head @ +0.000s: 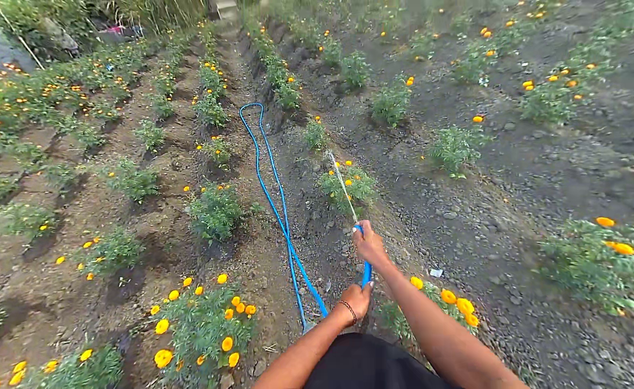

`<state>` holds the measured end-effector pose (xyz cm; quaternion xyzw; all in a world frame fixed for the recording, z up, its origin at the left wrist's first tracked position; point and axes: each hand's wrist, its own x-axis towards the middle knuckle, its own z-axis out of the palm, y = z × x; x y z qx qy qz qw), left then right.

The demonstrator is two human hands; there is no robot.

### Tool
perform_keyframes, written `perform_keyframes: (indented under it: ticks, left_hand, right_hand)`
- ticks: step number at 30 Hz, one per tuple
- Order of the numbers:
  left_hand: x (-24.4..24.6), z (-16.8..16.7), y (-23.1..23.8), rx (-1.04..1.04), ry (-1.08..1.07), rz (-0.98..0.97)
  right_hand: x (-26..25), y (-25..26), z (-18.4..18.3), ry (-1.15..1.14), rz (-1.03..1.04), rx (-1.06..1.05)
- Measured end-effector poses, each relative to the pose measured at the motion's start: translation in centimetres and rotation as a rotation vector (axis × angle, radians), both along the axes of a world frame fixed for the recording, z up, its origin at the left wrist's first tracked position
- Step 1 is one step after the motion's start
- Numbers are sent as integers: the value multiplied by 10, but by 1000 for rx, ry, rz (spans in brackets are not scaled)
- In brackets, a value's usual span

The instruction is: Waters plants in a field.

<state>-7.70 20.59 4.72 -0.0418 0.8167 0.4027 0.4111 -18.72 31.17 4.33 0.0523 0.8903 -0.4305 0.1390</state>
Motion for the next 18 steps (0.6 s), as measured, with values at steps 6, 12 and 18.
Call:
perform_keyframes:
  ticks: [6, 12, 18]
  left_hand:
    - [-17, 11, -5, 26, -3, 4]
    - [-42, 13, -15, 60, -23, 12]
    - [-84, 9, -32, 137, -41, -1]
  right_hand:
    - [-20, -8, 8, 25, 11, 34]
    - [-44, -18, 12, 29, -7, 64]
    - [-82, -33, 20, -21, -23, 97]
